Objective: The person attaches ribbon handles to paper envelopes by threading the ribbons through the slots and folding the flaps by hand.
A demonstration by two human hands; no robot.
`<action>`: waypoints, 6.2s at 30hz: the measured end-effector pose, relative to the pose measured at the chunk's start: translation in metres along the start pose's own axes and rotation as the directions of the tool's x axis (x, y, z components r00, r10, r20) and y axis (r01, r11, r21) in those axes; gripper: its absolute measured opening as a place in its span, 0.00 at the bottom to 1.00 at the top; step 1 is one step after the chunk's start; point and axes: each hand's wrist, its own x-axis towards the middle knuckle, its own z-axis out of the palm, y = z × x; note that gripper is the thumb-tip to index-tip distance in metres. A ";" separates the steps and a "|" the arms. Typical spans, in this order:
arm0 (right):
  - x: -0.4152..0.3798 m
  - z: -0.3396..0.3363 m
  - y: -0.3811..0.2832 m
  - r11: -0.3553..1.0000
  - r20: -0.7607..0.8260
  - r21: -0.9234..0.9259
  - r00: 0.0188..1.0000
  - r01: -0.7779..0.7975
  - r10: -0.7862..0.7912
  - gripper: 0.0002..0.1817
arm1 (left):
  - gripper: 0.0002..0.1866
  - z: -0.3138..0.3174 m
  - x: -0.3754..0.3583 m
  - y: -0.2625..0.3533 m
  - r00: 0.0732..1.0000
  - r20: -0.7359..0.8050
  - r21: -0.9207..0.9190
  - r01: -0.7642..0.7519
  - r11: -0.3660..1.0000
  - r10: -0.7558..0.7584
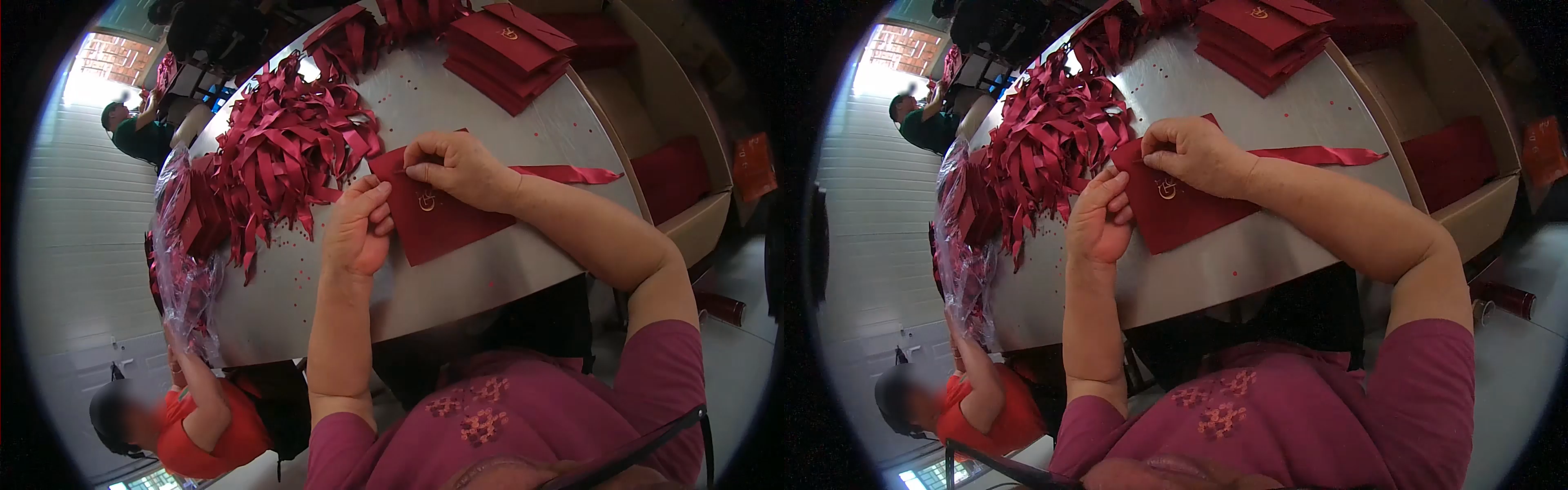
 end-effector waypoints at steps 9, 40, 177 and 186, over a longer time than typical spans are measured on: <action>0.002 -0.001 -0.001 0.999 0.064 0.044 0.998 -0.017 0.014 0.04 | 0.07 0.005 -0.004 -0.001 0.999 0.007 0.105 -0.053 0.993 0.052; 0.003 0.000 0.004 0.994 0.036 -0.105 0.999 0.043 -0.040 0.05 | 0.05 0.017 -0.013 -0.005 0.977 -0.183 0.095 -0.093 0.991 0.110; -0.020 0.009 -0.031 0.835 0.106 -0.500 0.974 0.228 -0.202 0.05 | 0.09 0.016 -0.014 -0.033 0.842 0.002 0.607 -0.430 0.669 0.540; -0.025 0.022 -0.019 0.757 0.002 -0.590 0.938 0.282 -0.348 0.05 | 0.09 0.025 -0.022 -0.030 0.907 -0.081 0.521 -0.315 0.793 0.413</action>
